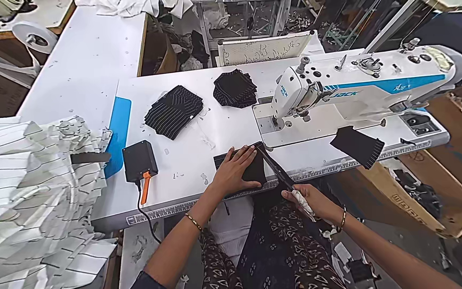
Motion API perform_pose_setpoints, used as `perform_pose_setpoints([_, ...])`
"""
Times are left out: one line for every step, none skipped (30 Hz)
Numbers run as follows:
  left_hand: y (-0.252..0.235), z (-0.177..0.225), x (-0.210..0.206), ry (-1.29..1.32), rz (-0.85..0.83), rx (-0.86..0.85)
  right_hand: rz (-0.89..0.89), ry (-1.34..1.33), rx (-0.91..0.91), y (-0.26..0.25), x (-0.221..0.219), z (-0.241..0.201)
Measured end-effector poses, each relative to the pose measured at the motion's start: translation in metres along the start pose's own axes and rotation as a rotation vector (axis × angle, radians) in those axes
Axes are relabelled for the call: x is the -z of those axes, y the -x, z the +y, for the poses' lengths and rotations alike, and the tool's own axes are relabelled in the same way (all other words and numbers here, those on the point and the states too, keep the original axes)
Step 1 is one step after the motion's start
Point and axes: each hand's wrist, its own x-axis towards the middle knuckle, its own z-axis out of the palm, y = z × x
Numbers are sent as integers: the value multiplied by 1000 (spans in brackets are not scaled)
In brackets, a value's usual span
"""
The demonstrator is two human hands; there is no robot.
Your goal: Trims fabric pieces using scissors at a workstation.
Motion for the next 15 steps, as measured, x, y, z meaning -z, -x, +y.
perform_pose_setpoints([0, 0, 0, 2, -5, -9, -6, 0, -6, -2, 0, -4])
perform_pose_setpoints([0, 0, 0, 6, -9, -19, -10, 0, -15, -4, -1, -8])
perform_pose_setpoints([-1, 1, 0, 10, -8, -28, -15, 8, -26, -6, -1, -13])
perform_pose_setpoints([-1, 0, 0, 14, 1, -36, -19, 25, -29, -9, -1, -17])
perform_pose_setpoints([0, -1, -1, 19, 19, -42, -14, 41, -22, -12, -2, -19])
perform_pose_setpoints([1, -2, -3, 31, 48, -46, -8, 58, -12, -14, -2, -19])
perform_pose_setpoints([1, -2, -4, 36, 59, -43, -1, 77, -3, -16, -1, -19])
perform_pose_setpoints([1, -1, -3, 38, 59, -37, 6, 92, 6, -18, 0, -16])
perform_pose_setpoints([1, -1, -3, 39, 59, -33, 18, 99, 17, -19, 1, -14])
perform_pose_setpoints([1, -1, -3, 40, 68, -33, 28, 95, 26, -19, 1, -12])
perform_pose_setpoints([1, -1, -3, 39, 75, -34, 36, 84, 34, -18, 1, -11])
perform_pose_setpoints([1, -1, -4, 32, 81, -35, 41, 65, 40, -18, 0, -10])
perform_pose_setpoints([1, -1, -4, 27, 81, -34, 41, 50, 41, -17, -1, -11])
perform_pose_setpoints([0, -1, -4, 28, 80, -31, 35, 37, 36, -16, -2, -12])
perform_pose_setpoints([0, -2, -5, 31, 87, -30, 30, 15, 34, -15, -3, -13])
